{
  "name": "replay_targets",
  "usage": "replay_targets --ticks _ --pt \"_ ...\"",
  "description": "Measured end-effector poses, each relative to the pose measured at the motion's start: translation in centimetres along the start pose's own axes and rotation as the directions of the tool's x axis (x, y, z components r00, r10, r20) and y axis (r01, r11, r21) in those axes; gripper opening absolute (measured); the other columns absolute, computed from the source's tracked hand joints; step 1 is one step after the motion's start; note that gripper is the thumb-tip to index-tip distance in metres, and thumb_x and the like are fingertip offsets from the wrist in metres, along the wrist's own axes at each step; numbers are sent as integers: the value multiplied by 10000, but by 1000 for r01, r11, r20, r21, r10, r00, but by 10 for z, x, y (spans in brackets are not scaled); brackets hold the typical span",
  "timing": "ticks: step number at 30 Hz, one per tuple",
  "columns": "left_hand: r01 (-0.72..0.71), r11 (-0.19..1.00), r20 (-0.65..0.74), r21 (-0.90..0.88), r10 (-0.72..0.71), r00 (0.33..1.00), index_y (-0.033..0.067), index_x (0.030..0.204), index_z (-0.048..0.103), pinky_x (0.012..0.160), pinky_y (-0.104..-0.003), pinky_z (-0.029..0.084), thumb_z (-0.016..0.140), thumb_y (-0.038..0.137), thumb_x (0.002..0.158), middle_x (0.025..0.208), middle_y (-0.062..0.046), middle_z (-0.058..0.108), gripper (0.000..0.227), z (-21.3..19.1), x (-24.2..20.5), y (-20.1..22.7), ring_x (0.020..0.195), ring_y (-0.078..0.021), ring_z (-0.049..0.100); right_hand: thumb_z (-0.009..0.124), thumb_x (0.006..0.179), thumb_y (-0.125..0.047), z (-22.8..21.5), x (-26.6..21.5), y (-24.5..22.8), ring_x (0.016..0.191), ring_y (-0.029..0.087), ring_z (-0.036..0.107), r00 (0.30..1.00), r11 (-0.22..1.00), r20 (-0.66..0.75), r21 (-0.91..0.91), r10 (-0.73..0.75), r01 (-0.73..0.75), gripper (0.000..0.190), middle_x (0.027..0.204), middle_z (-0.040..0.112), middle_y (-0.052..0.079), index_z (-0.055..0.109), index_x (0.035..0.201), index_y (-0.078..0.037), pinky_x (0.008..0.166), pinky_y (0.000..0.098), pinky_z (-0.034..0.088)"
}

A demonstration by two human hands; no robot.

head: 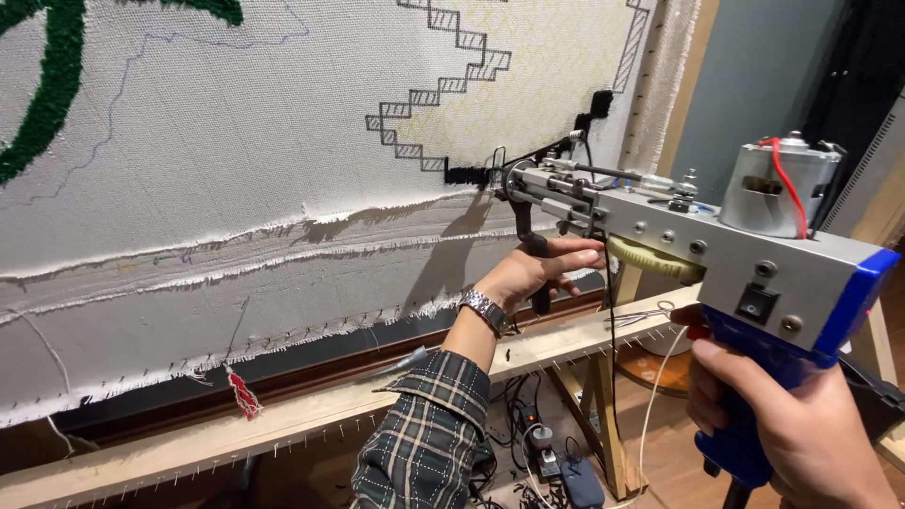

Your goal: Using a tufting gun to fill in a black pattern on a rug canvas stretched over a wooden frame.

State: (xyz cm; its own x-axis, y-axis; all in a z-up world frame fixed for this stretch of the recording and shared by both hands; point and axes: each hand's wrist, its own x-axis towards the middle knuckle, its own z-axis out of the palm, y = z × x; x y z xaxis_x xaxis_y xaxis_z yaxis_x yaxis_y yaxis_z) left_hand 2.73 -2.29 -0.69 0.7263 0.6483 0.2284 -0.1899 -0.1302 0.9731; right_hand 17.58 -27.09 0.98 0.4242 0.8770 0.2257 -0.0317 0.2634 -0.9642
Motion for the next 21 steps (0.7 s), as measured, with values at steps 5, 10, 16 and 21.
replay_targets --ticks 5,10,16,21 --pt "89 985 -201 147 -58 978 174 1049 665 524 -202 412 814 443 743 1043 -55 771 434 21 4 7 707 -158 701 546 1017 20 -8 -2 -7 485 347 283 1000 998 -1 63 27 -27 237 618 301 224 626 1180 171 465 473 245" --pt "68 997 -164 44 -60 985 4 1323 637 802 -303 634 817 357 696 1366 -157 694 742 31 -1 7 1190 -261 669 555 1031 47 -24 0 1 464 372 281 999 996 -15 79 52 -51 106 621 279 231 490 1075 118 456 515 259" --pt "30 999 -28 -28 -31 999 84 1137 797 758 -309 622 826 237 837 1189 -106 785 338 13 7 -12 1134 -228 707 574 1049 9 -33 0 10 473 350 305 998 991 0 116 62 -62 176 640 288 204 442 958 81 460 494 259" --pt "-28 978 252 -209 81 964 29 1460 522 484 -180 515 798 171 882 1493 -174 602 656 -7 16 -30 907 -292 772 534 1069 11 -35 -2 13 469 341 275 999 993 -20 114 25 -23 221 629 265 200 390 906 52 456 496 236"
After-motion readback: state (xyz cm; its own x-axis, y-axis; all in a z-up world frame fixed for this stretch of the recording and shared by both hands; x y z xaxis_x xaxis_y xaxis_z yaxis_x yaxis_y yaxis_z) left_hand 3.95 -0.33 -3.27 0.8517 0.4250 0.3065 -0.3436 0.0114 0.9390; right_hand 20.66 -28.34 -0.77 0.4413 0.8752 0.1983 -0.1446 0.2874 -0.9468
